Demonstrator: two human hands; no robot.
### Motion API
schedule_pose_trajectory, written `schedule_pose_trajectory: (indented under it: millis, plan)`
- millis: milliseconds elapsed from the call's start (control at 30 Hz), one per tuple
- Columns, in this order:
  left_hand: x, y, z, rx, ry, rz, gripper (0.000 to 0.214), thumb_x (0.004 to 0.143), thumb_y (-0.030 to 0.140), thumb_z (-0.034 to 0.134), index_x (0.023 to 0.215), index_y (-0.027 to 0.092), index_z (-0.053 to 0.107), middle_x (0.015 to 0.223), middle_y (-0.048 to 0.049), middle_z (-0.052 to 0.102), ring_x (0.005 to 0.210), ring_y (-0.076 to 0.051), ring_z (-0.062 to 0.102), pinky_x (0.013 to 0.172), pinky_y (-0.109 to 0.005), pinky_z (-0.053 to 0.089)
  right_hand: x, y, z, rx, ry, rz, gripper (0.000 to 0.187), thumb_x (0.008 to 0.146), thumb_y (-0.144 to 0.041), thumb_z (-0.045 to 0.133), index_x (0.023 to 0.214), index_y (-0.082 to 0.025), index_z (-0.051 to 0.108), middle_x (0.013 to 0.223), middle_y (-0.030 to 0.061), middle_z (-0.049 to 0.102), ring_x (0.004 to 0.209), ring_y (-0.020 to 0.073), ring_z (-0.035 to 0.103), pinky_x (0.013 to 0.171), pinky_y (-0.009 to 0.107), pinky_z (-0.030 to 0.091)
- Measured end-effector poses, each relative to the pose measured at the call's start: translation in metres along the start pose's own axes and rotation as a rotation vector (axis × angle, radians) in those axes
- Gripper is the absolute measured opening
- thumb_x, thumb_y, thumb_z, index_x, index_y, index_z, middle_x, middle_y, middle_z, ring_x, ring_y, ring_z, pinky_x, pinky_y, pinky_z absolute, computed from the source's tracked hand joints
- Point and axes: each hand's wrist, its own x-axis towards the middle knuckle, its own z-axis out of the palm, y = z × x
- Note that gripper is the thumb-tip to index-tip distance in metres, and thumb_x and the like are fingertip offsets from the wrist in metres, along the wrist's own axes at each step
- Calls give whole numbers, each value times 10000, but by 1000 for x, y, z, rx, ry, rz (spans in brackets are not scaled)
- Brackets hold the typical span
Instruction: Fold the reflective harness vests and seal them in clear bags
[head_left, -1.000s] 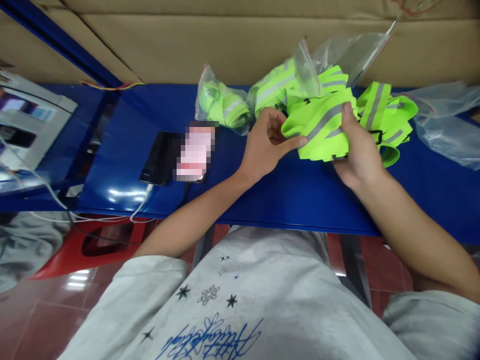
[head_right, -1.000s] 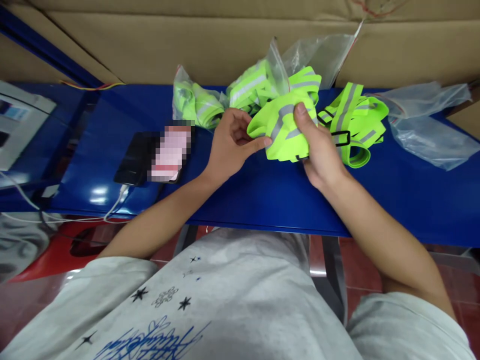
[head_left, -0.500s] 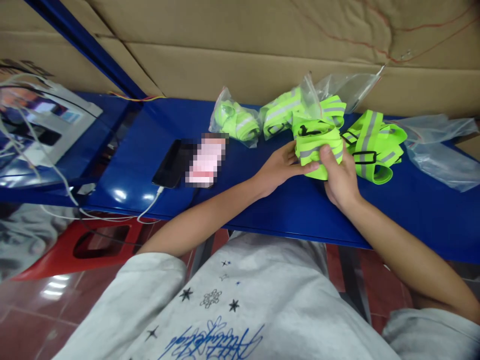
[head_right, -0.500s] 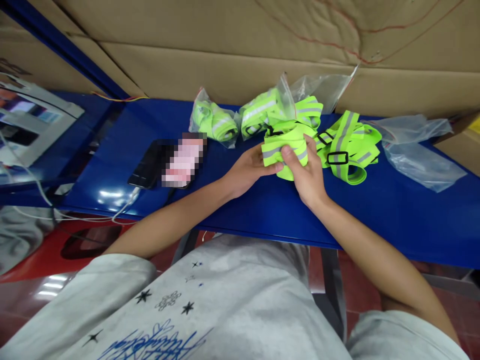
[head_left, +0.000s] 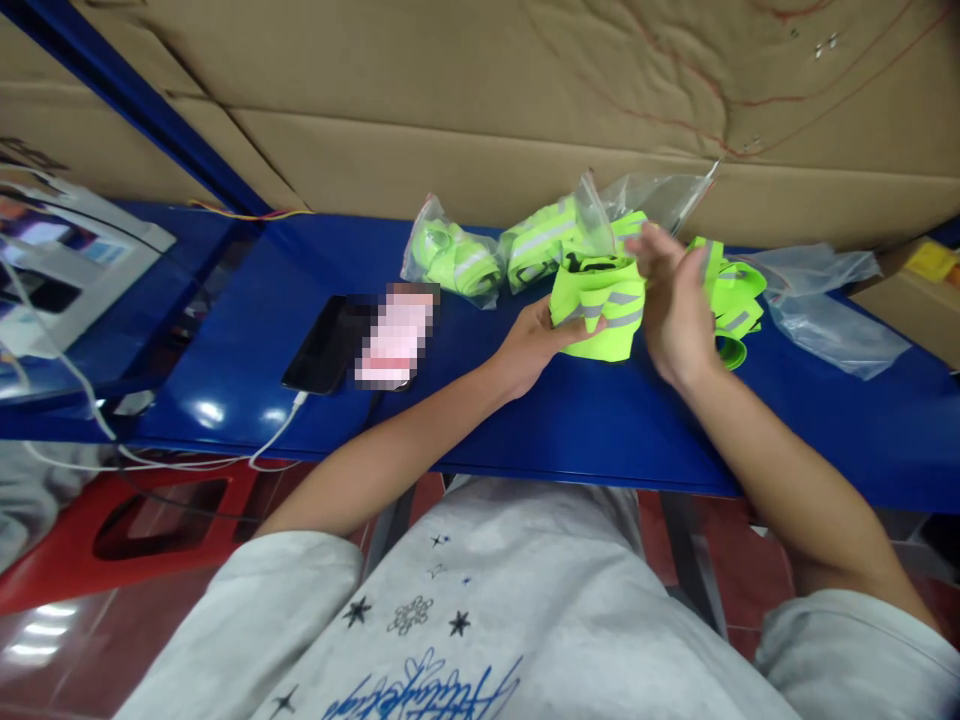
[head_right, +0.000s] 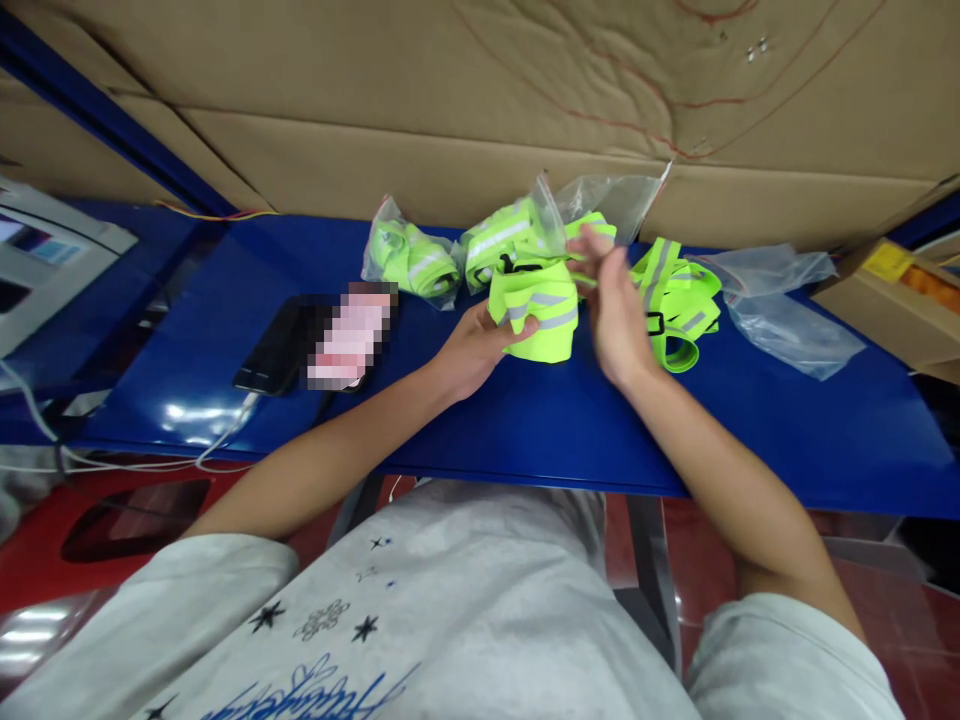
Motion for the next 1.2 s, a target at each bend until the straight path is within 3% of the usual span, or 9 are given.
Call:
schedule_pose_trajectory:
  millis: [133, 233, 300, 400, 500, 567, 767, 967, 1200]
  plan:
    - [1, 0, -5, 42, 8, -23, 595, 666, 394, 998, 1183, 196, 781, 1274, -82, 788, 1286, -315, 690, 1131, -463, 530, 71, 20, -63, -308, 292, -25, 436, 1026, -69, 418, 1449, -120, 512, 1498, 246, 549, 1234, 206, 614, 981, 345, 519]
    - [1, -6, -8, 71, 41, -68, 631, 627, 387, 1011, 1173, 175, 777, 1210, -86, 803, 1176, -294, 726, 1068, -446, 549, 106, 31, -92, -676, 108, -144, 689, 816, 129, 502, 1457, -115, 567, 1511, 219, 569, 1285, 204, 572, 1135, 377, 400]
    - [1, -10, -8, 84, 56, -106, 650, 609, 385, 1015, 1169, 163, 773, 1182, -86, 807, 1114, -274, 737, 1040, -427, 548, 117, 34, -98, -739, -13, -164, 580, 776, 112, 624, 1300, -131, 681, 1421, 198, 655, 1277, 224, 582, 1143, 394, 380]
    - [0, -9, -8, 120, 51, -120, 666, 599, 402, 1013, 1170, 158, 772, 1169, -85, 805, 1083, -260, 737, 1018, -399, 541, 118, 27, -95, -763, -74, -186, 202, 824, -45, 753, 997, -145, 725, 1171, 173, 758, 1131, 223, 632, 1065, 378, 425]
    - [-2, -4, -6, 164, -2, -116, 673, 610, 423, 1001, 1183, 157, 769, 1147, -79, 803, 1043, -245, 734, 963, -363, 548, 98, 2, -82, -733, 21, -215, 43, 920, -162, 689, 956, -174, 668, 1027, 131, 754, 917, 174, 632, 894, 321, 468]
    - [-4, -1, -3, 255, -57, -97, 667, 609, 422, 996, 1173, 148, 769, 1122, -73, 801, 1005, -233, 725, 917, -337, 547, 73, -24, -68, -664, 120, -243, 95, 887, -170, 688, 959, -196, 631, 912, 73, 720, 740, 146, 589, 723, 293, 445]
    - [-16, -3, 6, 542, -279, -17, 608, 684, 517, 935, 1112, 129, 748, 1029, -62, 783, 929, -226, 690, 823, -308, 525, 12, -87, -21, -879, -128, -379, 152, 869, -184, 671, 1015, -227, 659, 968, 51, 752, 768, 202, 644, 644, 320, 404]
    - [-14, -3, 2, 607, -257, 44, 561, 729, 438, 897, 1170, 131, 736, 1092, -78, 785, 991, -243, 700, 892, -336, 529, 28, -78, -29, -484, -624, -156, 96, 879, -330, 732, 929, -253, 704, 813, 23, 740, 735, 218, 696, 673, 372, 542]
    - [-8, -7, -3, 476, -158, -140, 652, 690, 448, 932, 1187, 114, 674, 1178, -136, 761, 1045, -268, 707, 929, -398, 548, 25, -89, -37, -498, -563, -177, 134, 933, -323, 664, 1003, -274, 769, 973, 53, 797, 827, 267, 732, 747, 459, 590]
